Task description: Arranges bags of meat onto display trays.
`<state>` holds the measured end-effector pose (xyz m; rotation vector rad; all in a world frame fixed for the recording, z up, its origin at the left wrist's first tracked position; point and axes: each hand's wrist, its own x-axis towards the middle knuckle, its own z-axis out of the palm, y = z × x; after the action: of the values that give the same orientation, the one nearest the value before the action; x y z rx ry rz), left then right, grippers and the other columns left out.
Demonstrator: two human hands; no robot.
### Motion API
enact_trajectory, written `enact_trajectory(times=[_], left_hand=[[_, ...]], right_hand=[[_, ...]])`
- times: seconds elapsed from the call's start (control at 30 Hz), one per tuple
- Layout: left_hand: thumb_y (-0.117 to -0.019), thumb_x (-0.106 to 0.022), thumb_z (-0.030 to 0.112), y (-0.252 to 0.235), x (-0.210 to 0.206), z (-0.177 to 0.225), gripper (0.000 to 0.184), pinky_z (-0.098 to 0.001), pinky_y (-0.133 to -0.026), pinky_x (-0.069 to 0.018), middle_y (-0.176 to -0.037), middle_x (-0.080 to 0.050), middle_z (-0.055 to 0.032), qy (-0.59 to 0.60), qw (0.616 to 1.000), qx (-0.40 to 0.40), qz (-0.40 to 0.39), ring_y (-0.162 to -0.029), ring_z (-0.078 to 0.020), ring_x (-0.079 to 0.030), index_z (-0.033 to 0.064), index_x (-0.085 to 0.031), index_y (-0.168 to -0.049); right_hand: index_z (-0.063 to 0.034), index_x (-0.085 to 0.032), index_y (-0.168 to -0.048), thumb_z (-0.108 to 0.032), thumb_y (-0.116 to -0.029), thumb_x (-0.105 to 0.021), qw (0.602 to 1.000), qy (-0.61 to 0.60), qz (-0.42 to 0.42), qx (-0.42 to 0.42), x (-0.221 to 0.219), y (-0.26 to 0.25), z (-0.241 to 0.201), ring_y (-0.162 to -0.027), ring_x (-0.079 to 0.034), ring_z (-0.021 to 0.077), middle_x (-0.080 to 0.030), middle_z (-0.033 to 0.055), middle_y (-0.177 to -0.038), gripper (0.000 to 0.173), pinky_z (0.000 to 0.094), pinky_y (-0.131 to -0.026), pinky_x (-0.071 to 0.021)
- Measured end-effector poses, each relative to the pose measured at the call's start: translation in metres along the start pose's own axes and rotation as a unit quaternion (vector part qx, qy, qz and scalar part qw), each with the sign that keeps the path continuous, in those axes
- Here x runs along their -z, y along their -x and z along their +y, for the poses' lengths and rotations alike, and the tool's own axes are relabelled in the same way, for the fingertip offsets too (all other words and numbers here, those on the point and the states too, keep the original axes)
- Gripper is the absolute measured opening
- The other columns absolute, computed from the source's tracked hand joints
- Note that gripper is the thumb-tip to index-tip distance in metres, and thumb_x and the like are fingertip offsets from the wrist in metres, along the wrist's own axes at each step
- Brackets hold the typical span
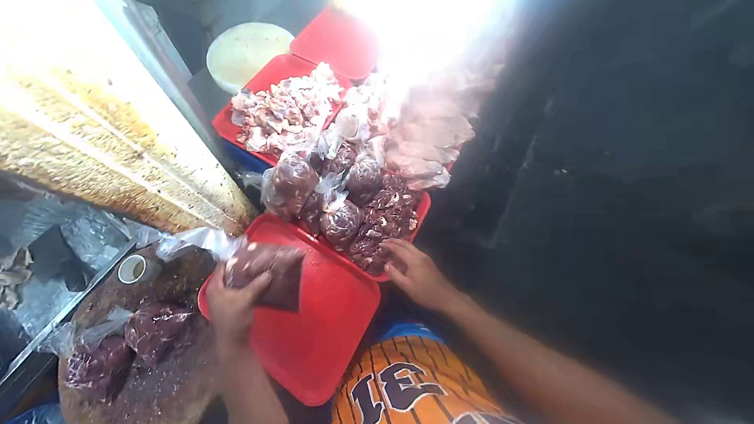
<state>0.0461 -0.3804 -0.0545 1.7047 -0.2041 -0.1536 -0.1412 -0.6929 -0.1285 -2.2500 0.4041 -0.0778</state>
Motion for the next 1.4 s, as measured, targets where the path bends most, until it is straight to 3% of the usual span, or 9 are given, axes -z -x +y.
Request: enact_trajectory(times=[0.1,0.2,0.37,0.5,0.67,0.9,1.1,1.27,1.4], left_hand=[[-0.0675,-0.094,0.035,-0.075,-0.098,0.048,0.065,-0.0505,-0.091,-0.059,-0.11,-0.072,-0.0092,-0.237,0.97,-0.042,-0.023,-0.103,-0.0218,-0.07,0.0095,-0.067,-0.122],[-0.0715,-0.09,0.043,-0.148,-0.195,0.072,0.07,-0.0655,-0.097,-0.0494,-0.121,-0.065,-0.0224,-0.403,0.913,-0.057,-0.02,-0.116,-0.0416,-0.062,0.0059,-0.066,-0.127],[-0.0728,-0.082,0.038,-0.253,-0.306,0.031,0.071,-0.0705,-0.092,-0.0503,-0.139,-0.055,-0.0269,-0.562,0.827,-0.02,-0.016,-0.125,-0.0499,-0.055,0.012,-0.062,-0.135],[-0.0716,-0.086,0.057,-0.302,-0.305,-0.008,0.101,-0.0771,-0.1,-0.0424,-0.149,-0.044,-0.0353,-0.538,0.833,0.039,-0.122,-0.128,-0.0575,-0.05,0.0116,-0.047,-0.152],[-0.0777,-0.084,0.055,-0.311,-0.274,-0.016,0.113,-0.0646,-0.115,-0.0368,-0.157,-0.038,-0.0291,-0.422,0.895,0.049,-0.139,-0.143,-0.0442,-0.042,0.0141,-0.024,-0.164],[-0.0756,-0.089,0.041,-0.279,-0.283,-0.023,0.079,-0.0551,-0.111,-0.045,-0.137,-0.062,-0.0181,-0.36,0.93,-0.026,-0.068,-0.13,-0.0321,-0.058,0.0104,-0.058,-0.142],[-0.0897,-0.074,0.053,-0.312,-0.258,-0.033,0.088,-0.0559,-0.116,-0.0402,-0.15,-0.052,-0.0205,-0.301,0.94,0.059,-0.151,-0.139,-0.0329,-0.051,0.0084,-0.04,-0.156],[-0.0876,-0.067,0.066,-0.3,-0.26,0.01,0.083,-0.0688,-0.107,-0.0427,-0.155,-0.044,-0.0231,-0.476,0.878,0.035,-0.033,-0.138,-0.0437,-0.049,0.0133,-0.052,-0.15],[-0.094,-0.06,0.063,-0.293,-0.277,-0.032,0.072,-0.0661,-0.105,-0.0457,-0.144,-0.055,-0.0234,-0.449,0.891,0.015,-0.066,-0.132,-0.0422,-0.054,0.0157,-0.055,-0.148]], right_hand=[[-0.0107,-0.061,-0.141,-0.025,-0.0988,-0.058,1.0,-0.021,0.003,0.01,0.032,-0.018,0.022,-0.102,-0.068,0.0123,-0.055,0.0123,-0.147,0.045,0.0268,-0.083,-0.0592],[-0.0116,-0.061,-0.141,-0.025,-0.099,-0.058,0.998,-0.057,0.015,-0.001,0.074,-0.027,0.055,-0.098,-0.07,0.0117,-0.053,0.0116,-0.149,0.044,0.0272,-0.079,-0.0611],[-0.0102,-0.059,-0.143,-0.024,-0.0987,-0.059,0.994,-0.039,0.04,-0.095,0.147,-0.016,0.135,-0.098,-0.071,0.0171,-0.052,0.0135,-0.151,0.046,0.0335,-0.08,-0.0622],[-0.0083,-0.059,-0.142,-0.023,-0.0981,-0.06,0.981,-0.019,0.056,-0.183,0.195,0.008,0.191,-0.098,-0.071,0.0228,-0.053,0.0173,-0.149,0.046,0.0395,-0.08,-0.0622],[-0.0094,-0.056,-0.146,-0.024,-0.1012,-0.062,0.963,0.03,-0.04,-0.264,0.212,0.011,0.237,-0.101,-0.07,0.0321,-0.051,0.0184,-0.151,0.047,0.0509,-0.087,-0.0595],[-0.0141,-0.056,-0.147,-0.031,-0.1014,-0.06,0.983,0.036,-0.119,-0.131,0.179,-0.059,0.188,-0.105,-0.07,0.0245,-0.052,0.0127,-0.151,0.049,0.0435,-0.09,-0.0608],[-0.0162,-0.054,-0.149,-0.035,-0.1016,-0.058,0.975,0.037,-0.217,0.017,0.154,-0.091,0.113,-0.117,-0.066,0.0203,-0.053,0.0103,-0.15,0.051,0.0378,-0.097,-0.0575],[-0.0167,-0.054,-0.149,-0.037,-0.102,-0.058,0.965,0.03,-0.259,0.006,0.137,-0.076,0.113,-0.117,-0.066,0.0188,-0.054,0.0079,-0.149,0.052,0.0368,-0.097,-0.057],[-0.0168,-0.053,-0.15,-0.037,-0.1016,-0.06,0.939,0.103,-0.326,-0.041,0.131,-0.063,0.131,-0.121,-0.065,0.022,-0.055,0.0081,-0.149,0.053,0.0417,-0.104,-0.0542]])
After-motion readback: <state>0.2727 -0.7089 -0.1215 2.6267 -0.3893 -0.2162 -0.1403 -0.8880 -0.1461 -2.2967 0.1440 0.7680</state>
